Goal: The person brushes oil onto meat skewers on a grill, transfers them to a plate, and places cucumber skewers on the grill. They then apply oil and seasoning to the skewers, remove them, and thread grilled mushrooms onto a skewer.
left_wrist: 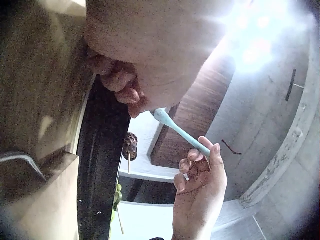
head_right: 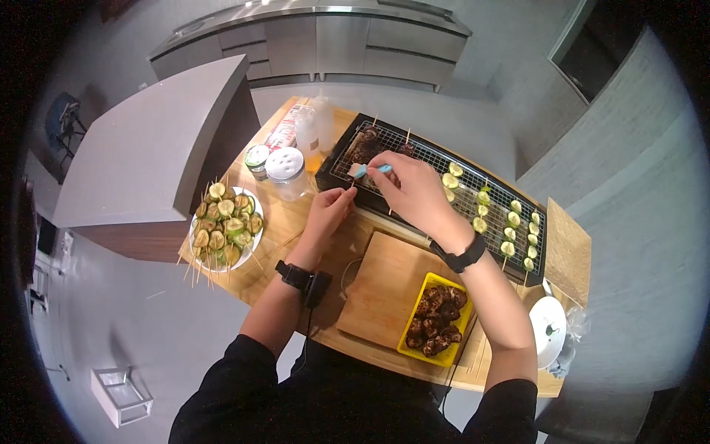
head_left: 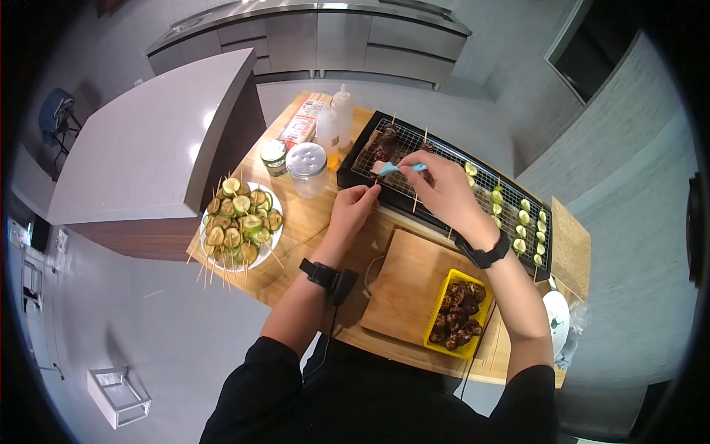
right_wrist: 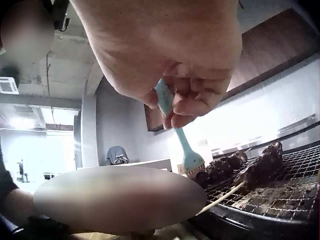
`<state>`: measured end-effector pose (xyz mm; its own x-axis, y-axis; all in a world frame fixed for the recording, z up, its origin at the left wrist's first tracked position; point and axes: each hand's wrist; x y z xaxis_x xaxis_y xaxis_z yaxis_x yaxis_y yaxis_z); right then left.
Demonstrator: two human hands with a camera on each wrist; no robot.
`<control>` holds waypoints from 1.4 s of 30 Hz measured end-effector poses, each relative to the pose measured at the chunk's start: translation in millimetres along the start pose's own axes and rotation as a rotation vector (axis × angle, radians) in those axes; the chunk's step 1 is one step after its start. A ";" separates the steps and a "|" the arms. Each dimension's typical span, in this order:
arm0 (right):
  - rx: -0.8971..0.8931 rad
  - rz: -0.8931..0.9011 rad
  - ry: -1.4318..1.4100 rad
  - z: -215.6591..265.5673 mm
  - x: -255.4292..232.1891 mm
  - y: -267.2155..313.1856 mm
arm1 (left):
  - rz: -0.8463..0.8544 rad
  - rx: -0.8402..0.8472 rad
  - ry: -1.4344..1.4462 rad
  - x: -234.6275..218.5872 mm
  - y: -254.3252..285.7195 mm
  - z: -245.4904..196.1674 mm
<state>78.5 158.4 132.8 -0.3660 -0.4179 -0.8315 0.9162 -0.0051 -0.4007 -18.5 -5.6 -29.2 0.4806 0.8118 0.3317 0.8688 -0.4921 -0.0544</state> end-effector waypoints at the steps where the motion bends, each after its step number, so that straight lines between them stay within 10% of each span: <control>1: 0.028 -0.034 -0.037 1.8 0.2 1.5 | 0.001 0.006 0.002 -0.6 -0.6 1.1; 42: 0.164 -0.191 -0.053 -46.3 7.2 -79.5 | 0.020 0.009 0.005 -3.6 -5.0 6.5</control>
<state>-4.5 197.9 140.9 -0.5296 -0.4420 -0.7240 0.8473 -0.2338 -0.4769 -23.9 -4.1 -36.2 0.4972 0.8003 0.3350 0.8602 -0.5053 -0.0696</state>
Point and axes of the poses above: each hand's wrist, its own y-axis away from the middle knuckle, its own x-axis out of the palm, z = x × y, and after that the axes turned 12 degrees about y, right-handed
